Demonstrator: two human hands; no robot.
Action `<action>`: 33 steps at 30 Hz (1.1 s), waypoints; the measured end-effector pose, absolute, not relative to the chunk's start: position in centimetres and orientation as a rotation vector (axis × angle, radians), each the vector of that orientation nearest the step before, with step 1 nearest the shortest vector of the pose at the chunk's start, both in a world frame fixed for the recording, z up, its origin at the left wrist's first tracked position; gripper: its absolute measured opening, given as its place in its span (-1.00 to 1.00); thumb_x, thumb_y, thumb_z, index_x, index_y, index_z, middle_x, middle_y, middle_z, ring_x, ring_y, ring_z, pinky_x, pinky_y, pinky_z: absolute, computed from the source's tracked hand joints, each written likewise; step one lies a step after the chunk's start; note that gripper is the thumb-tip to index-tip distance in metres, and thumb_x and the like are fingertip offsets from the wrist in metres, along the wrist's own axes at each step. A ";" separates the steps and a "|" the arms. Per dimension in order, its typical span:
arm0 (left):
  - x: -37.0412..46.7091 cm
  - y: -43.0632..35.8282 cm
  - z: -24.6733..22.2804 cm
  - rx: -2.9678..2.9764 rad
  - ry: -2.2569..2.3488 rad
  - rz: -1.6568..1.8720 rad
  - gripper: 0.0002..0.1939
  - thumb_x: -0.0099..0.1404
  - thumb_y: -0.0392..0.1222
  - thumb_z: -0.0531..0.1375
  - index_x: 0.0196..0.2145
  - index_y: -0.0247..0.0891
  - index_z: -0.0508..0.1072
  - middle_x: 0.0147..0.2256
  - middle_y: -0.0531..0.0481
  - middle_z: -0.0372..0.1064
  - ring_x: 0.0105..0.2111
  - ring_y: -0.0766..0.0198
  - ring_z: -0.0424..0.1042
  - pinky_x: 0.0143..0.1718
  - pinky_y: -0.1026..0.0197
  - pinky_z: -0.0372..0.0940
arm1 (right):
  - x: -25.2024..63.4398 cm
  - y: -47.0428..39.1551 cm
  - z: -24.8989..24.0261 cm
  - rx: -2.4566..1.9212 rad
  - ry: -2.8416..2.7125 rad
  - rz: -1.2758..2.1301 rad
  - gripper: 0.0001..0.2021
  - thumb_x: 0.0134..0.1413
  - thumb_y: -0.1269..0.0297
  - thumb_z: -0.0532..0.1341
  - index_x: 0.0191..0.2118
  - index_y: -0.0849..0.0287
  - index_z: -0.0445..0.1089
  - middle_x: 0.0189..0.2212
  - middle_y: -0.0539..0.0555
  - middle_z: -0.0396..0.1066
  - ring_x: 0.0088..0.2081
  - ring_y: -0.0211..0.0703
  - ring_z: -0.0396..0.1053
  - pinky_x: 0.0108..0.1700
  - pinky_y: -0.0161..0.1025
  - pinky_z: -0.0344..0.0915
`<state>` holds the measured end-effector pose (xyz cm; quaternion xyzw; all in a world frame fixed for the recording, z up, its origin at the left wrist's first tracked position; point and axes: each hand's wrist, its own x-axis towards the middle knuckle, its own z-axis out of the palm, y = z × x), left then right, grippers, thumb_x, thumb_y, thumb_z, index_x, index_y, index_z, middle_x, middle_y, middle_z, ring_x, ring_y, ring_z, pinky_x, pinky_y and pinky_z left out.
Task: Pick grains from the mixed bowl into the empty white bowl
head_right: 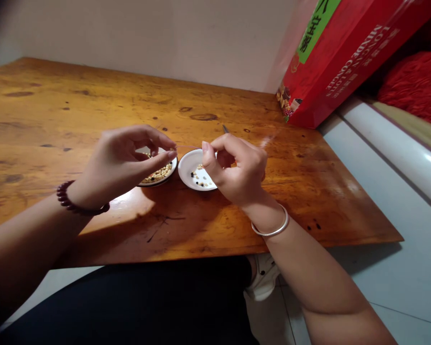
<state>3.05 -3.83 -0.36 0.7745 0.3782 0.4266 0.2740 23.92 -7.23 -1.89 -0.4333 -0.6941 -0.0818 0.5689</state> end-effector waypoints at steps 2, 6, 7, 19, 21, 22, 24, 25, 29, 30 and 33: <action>3.0 -3.9 -0.3 2.084 1.017 1.145 -0.80 0.25 -0.05 0.35 -0.28 -0.24 0.58 -0.34 -0.06 0.53 -0.31 0.23 0.50 -0.28 0.19 0.46 | 23.9 -7.2 -1.9 -1.006 -1.646 -0.182 -0.72 0.22 0.26 0.24 -0.53 0.11 0.34 -0.67 -0.10 0.24 -0.60 -0.33 0.17 -0.49 -0.26 0.11; 3.1 -4.0 -0.3 2.096 0.993 1.114 -0.78 0.27 -0.03 0.34 -0.27 -0.24 0.60 -0.33 -0.07 0.54 -0.30 0.23 0.51 -0.31 0.22 0.45 | 23.7 -7.1 -2.1 -1.090 -1.715 -0.050 -0.70 0.23 0.14 0.24 -0.51 0.12 0.39 -0.63 -0.08 0.31 -0.58 -0.33 0.20 -0.45 -0.27 0.17; 3.1 -4.1 -0.3 2.106 0.982 1.096 -0.78 0.27 -0.02 0.33 -0.28 -0.24 0.60 -0.34 -0.07 0.55 -0.30 0.23 0.51 -0.31 0.23 0.45 | 23.6 -7.1 -2.2 -1.098 -1.723 0.014 -0.70 0.24 0.12 0.23 -0.49 0.12 0.41 -0.62 -0.07 0.33 -0.57 -0.33 0.21 -0.44 -0.28 0.18; 3.4 -4.1 -0.5 2.175 0.955 0.992 -0.75 0.25 0.04 0.36 -0.26 -0.19 0.60 -0.32 -0.03 0.57 -0.27 0.22 0.52 -0.30 0.25 0.40 | 22.8 -6.1 -3.0 -1.069 -1.689 0.639 -0.48 0.18 -0.26 0.19 -0.42 0.16 0.43 -0.64 -0.10 0.27 -0.58 -0.36 0.18 -0.52 -0.34 0.13; 3.4 -4.1 -0.5 2.133 0.941 1.012 -0.66 0.23 0.09 0.38 -0.17 -0.20 0.58 -0.26 -0.06 0.57 -0.25 0.20 0.53 -0.30 0.23 0.41 | 23.0 -5.8 -3.0 -1.066 -1.668 0.673 -0.48 0.16 -0.27 0.20 -0.42 0.16 0.43 -0.66 -0.12 0.21 -0.60 -0.37 0.16 -0.54 -0.35 0.12; 3.4 -4.1 -0.5 2.098 0.934 1.033 -0.61 0.24 0.13 0.37 -0.12 -0.20 0.55 -0.24 -0.07 0.56 -0.24 0.19 0.53 -0.29 0.21 0.41 | 23.2 -5.6 -3.1 -1.067 -1.649 0.686 -0.48 0.15 -0.28 0.20 -0.42 0.15 0.43 -0.67 -0.13 0.19 -0.61 -0.37 0.15 -0.55 -0.35 0.11; 3.5 -4.1 -0.4 2.005 0.944 1.083 -0.56 0.30 0.19 0.30 -0.06 -0.19 0.50 -0.22 -0.09 0.55 -0.22 0.18 0.53 -0.29 0.19 0.41 | 23.7 -5.0 -3.2 -1.074 -1.594 0.702 -0.48 0.16 -0.28 0.20 -0.41 0.15 0.43 -0.68 -0.13 0.16 -0.63 -0.38 0.12 -0.58 -0.36 0.10; 3.5 -4.0 -0.4 1.953 0.961 1.113 -0.57 0.34 0.20 0.26 -0.06 -0.18 0.49 -0.23 -0.09 0.55 -0.21 0.18 0.53 -0.30 0.19 0.40 | 24.1 -4.6 -3.4 -1.079 -1.563 0.701 -0.48 0.17 -0.28 0.19 -0.40 0.14 0.43 -0.68 -0.13 0.16 -0.64 -0.38 0.11 -0.59 -0.35 0.09; 3.5 -3.8 -0.2 1.787 1.013 1.231 -0.77 0.43 0.05 0.21 -0.13 -0.15 0.43 -0.29 -0.02 0.52 -0.26 0.26 0.48 -0.38 0.20 0.33 | 25.8 -3.3 -3.4 -1.114 -1.507 0.706 -0.52 0.22 -0.22 0.18 -0.41 0.14 0.41 -0.65 -0.12 0.20 -0.63 -0.39 0.11 -0.59 -0.36 0.10; 3.5 -3.8 -0.1 1.762 1.018 1.252 -0.82 0.44 0.00 0.20 -0.15 -0.14 0.42 -0.30 0.00 0.52 -0.28 0.28 0.45 -0.39 0.20 0.30 | 26.2 -3.1 -3.3 -1.129 -1.503 0.697 -0.53 0.24 -0.20 0.19 -0.42 0.14 0.41 -0.64 -0.11 0.21 -0.63 -0.40 0.12 -0.59 -0.36 0.11; 3.5 -3.7 -0.1 1.726 1.031 1.277 -0.90 0.47 -0.10 0.18 -0.18 -0.14 0.41 -0.33 0.03 0.50 -0.32 0.32 0.41 -0.41 0.20 0.25 | 27.3 -2.7 -2.8 -1.175 -1.540 0.663 -0.56 0.25 -0.13 0.21 -0.44 0.16 0.41 -0.65 -0.11 0.21 -0.62 -0.41 0.14 -0.57 -0.37 0.14</action>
